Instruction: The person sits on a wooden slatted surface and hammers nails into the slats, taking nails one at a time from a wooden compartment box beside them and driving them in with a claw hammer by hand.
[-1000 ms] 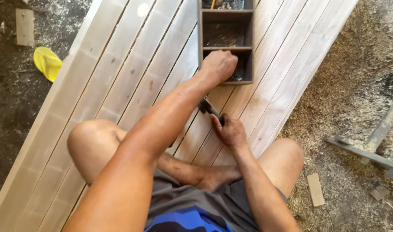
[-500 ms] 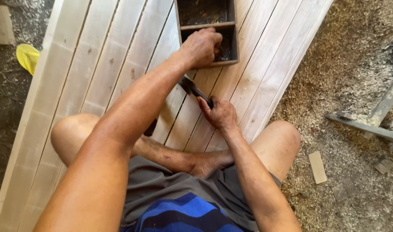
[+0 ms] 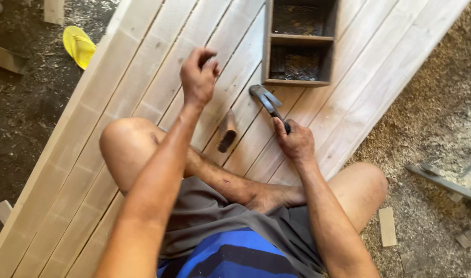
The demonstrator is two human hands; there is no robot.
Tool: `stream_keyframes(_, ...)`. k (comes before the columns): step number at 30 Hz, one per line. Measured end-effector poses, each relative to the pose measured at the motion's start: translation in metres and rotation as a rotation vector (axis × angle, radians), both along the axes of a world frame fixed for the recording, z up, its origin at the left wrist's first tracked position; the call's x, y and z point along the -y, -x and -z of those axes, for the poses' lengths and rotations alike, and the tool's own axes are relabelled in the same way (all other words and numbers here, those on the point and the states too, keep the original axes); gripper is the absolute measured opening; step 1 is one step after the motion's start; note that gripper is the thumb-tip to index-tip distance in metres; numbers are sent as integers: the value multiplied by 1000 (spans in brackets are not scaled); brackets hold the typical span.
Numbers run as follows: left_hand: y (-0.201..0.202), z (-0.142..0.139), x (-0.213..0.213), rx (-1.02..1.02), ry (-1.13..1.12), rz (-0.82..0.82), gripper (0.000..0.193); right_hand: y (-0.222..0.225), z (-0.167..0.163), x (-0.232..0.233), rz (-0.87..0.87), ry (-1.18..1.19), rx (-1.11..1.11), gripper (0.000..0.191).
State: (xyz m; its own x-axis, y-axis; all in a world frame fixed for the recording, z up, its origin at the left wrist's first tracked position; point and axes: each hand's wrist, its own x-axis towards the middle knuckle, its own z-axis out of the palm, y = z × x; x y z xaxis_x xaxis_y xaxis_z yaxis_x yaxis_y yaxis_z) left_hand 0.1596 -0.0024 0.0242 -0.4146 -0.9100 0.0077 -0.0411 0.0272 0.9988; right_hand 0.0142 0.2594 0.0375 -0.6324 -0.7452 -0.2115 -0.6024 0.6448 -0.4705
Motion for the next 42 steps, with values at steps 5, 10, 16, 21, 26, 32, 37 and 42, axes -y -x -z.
stream_keyframes(5,-32,45,-31,54,-19,-296,4,-9,-3,3,39,-10,67,65)
stream_keyframes(10,-23,48,-44,208,260,-111,5,-30,-12,10,43,-49,115,66)
stream_keyframes(16,-23,34,-53,437,257,49,11,-53,-39,14,115,2,224,65)
stream_keyframes(21,-25,33,-51,398,370,69,6,-55,-76,28,118,63,242,66)
stream_keyframes(26,-25,35,-53,385,362,71,10,-57,-108,22,108,284,329,63)
stream_keyframes(32,-25,35,-53,431,397,103,9,-67,-78,16,61,305,213,60)
stream_keyframes(37,-25,38,-50,476,391,109,8,-70,-51,25,30,-21,121,63)
stream_keyframes(42,-28,39,-51,400,473,94,8,-72,-80,-11,102,310,308,64)
